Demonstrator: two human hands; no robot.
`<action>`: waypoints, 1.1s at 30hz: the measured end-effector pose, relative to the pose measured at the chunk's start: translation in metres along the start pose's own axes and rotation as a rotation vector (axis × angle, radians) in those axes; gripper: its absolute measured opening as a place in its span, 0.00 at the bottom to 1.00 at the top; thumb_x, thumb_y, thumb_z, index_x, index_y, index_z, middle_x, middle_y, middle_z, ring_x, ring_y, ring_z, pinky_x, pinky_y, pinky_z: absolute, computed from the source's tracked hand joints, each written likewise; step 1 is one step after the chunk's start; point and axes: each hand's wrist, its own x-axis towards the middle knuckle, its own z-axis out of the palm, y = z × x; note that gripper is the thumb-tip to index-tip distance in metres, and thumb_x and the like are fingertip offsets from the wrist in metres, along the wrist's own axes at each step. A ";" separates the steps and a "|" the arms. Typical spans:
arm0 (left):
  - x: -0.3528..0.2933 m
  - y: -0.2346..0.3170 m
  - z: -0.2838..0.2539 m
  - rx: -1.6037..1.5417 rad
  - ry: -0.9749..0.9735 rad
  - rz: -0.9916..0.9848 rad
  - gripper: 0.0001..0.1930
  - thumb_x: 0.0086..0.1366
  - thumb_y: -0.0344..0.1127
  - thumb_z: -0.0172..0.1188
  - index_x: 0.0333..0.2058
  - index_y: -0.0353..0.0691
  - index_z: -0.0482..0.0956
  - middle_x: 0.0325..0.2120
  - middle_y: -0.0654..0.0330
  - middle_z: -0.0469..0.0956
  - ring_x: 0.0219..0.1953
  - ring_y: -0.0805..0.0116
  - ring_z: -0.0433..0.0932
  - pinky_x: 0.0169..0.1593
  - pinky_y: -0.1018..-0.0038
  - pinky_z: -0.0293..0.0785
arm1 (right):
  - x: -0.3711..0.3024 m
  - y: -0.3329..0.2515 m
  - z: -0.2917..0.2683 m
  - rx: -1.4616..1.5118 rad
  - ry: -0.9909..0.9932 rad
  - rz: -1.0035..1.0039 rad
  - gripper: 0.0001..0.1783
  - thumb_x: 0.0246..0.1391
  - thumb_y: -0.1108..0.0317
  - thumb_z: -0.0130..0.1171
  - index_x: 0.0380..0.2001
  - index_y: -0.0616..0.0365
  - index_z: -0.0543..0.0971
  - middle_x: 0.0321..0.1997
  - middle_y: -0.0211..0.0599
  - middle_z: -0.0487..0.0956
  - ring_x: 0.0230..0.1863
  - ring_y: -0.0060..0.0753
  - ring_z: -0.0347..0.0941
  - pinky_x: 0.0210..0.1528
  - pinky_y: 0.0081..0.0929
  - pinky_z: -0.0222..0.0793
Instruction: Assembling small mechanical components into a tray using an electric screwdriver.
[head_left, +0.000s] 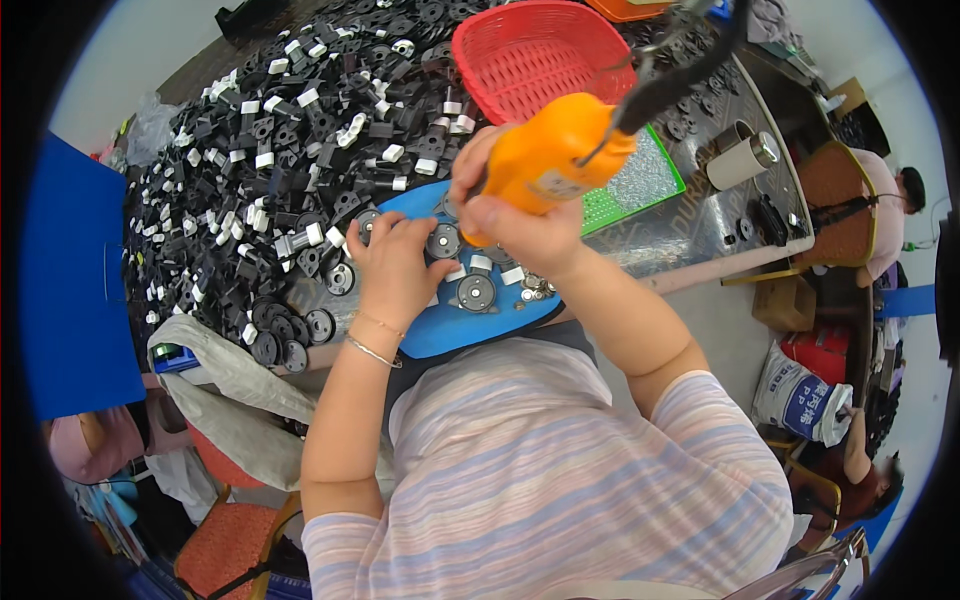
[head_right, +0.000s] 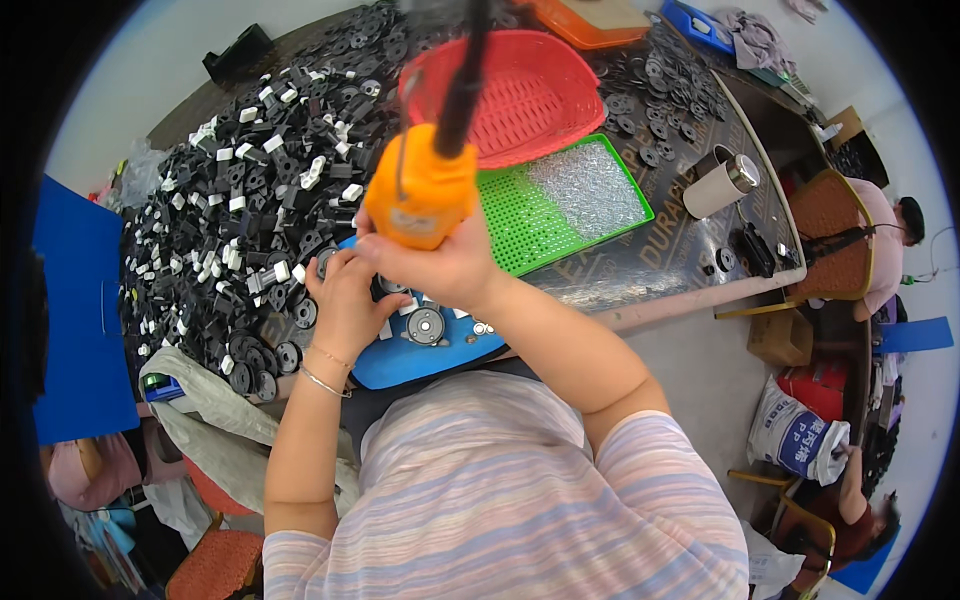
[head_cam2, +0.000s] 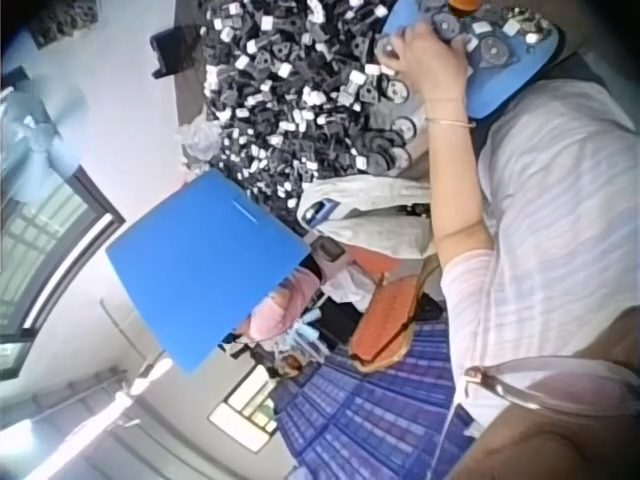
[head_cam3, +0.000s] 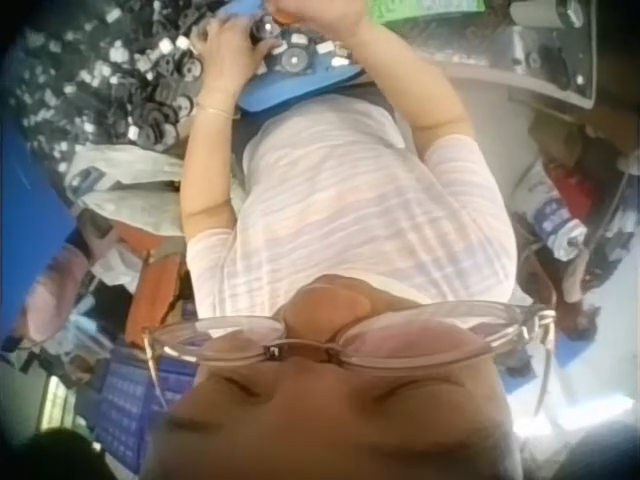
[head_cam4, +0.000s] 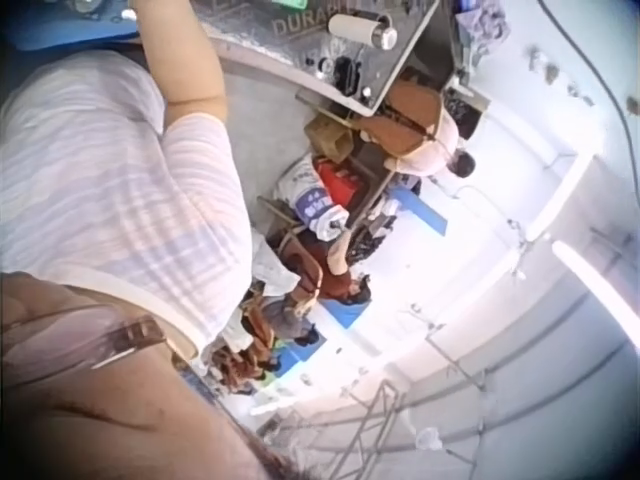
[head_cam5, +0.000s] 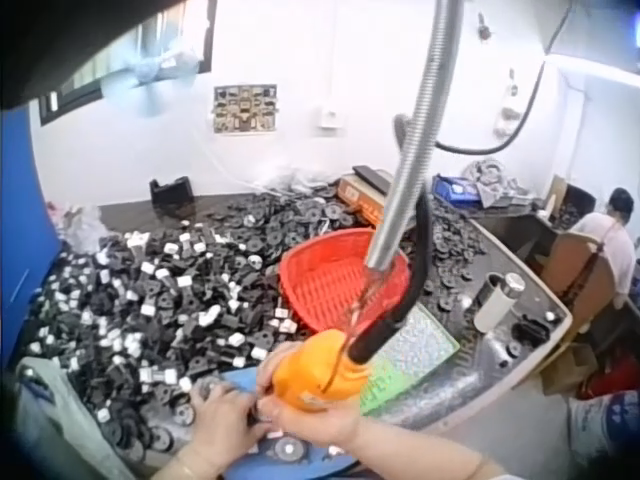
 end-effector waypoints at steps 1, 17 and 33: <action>0.000 0.000 0.000 -0.003 0.011 0.000 0.26 0.39 0.44 0.71 0.41 0.45 0.78 0.35 0.63 0.78 0.49 0.64 0.68 0.59 0.47 0.43 | 0.001 0.002 0.003 0.005 -0.020 0.020 0.12 0.43 0.77 0.57 0.33 0.64 0.69 0.32 0.41 0.69 0.25 0.24 0.69 0.27 0.19 0.67; 0.002 -0.004 0.004 0.002 0.094 0.066 0.27 0.38 0.43 0.72 0.40 0.44 0.76 0.33 0.65 0.77 0.48 0.66 0.69 0.58 0.48 0.43 | 0.011 0.013 0.008 -0.105 -0.223 0.149 0.16 0.40 0.76 0.62 0.34 0.60 0.70 0.32 0.35 0.71 0.34 0.26 0.67 0.37 0.23 0.64; 0.001 0.017 -0.010 -0.002 0.074 0.013 0.26 0.40 0.42 0.70 0.41 0.44 0.75 0.40 0.62 0.72 0.51 0.62 0.65 0.59 0.46 0.41 | 0.002 -0.047 -0.105 -0.291 0.252 -0.219 0.10 0.46 0.78 0.54 0.35 0.64 0.70 0.32 0.42 0.71 0.25 0.29 0.69 0.29 0.24 0.67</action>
